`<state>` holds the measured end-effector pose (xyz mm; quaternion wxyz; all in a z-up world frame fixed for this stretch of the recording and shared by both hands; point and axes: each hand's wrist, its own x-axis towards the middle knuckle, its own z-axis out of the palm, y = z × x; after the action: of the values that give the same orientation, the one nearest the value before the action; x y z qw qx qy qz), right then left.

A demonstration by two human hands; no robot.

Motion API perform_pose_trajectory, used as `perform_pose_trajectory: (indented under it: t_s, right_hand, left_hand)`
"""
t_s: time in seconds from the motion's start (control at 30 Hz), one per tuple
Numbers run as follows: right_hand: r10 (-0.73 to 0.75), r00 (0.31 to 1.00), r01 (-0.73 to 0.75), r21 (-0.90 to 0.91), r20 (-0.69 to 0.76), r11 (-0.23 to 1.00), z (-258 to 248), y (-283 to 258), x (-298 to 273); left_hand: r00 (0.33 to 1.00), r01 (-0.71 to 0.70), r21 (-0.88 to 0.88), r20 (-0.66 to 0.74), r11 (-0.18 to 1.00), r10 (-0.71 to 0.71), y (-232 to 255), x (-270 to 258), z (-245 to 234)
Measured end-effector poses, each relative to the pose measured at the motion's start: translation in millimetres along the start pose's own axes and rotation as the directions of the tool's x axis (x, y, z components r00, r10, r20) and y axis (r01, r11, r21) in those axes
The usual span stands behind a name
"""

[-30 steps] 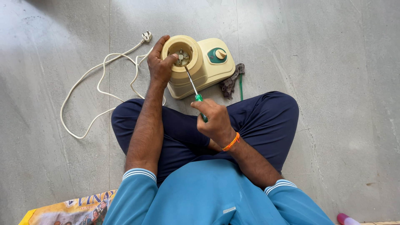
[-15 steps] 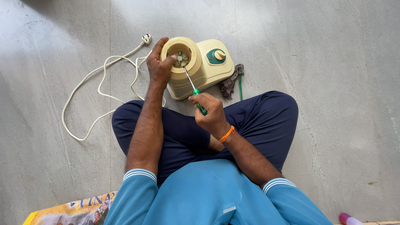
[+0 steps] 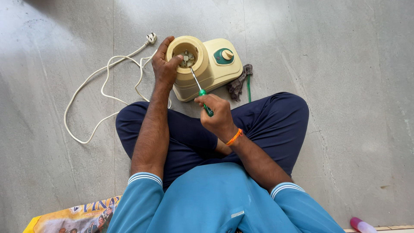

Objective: The person sits on the floor and uses a green screwdriver to adjust the internal components of a beige electric grinder. After adjusting the mechanism, the person uses a dark cloth to wipe the inside of the grinder jar and the blade assembly.

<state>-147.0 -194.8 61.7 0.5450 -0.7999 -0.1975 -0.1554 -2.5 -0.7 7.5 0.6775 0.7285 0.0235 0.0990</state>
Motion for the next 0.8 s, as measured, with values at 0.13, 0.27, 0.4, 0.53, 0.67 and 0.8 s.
perform_pose_trajectory:
  t_s: [0.13, 0.27, 0.4, 0.53, 0.67, 0.8]
  right_hand:
    - [0.11, 0.993, -0.111, 0.028, 0.038, 0.993, -8, -13, -7]
    - [0.11, 0.993, -0.112, 0.08, 0.028, 0.99, -7, -9, -5]
    - [0.145, 0.986, -0.141, -0.046, 0.085, 0.989, -10, -17, -12]
    - [0.051, 0.997, -0.053, 0.036, 0.054, 0.998, -7, -5, -4]
    - [0.004, 0.999, -0.009, 0.106, 0.043, 0.994, -26, -1, -4]
    - [0.139, 0.99, -0.127, 0.38, -0.005, 0.916, -72, 13, -25]
  left_hand:
    - [0.995, -0.098, 0.006, -0.002, 0.995, 0.098, 3, 0, 2]
    - [0.999, -0.043, 0.027, -0.006, 0.999, 0.044, 2, -4, 1]
    - [0.997, -0.08, 0.001, -0.003, 0.997, 0.08, 7, -2, 3]
    - [1.0, -0.03, 0.004, 0.001, 1.0, 0.03, 0, -3, 1]
    - [0.997, -0.083, 0.008, -0.006, 0.997, 0.083, -6, 5, 1]
    - [0.997, -0.068, 0.042, -0.038, 0.997, 0.07, -19, 5, 1]
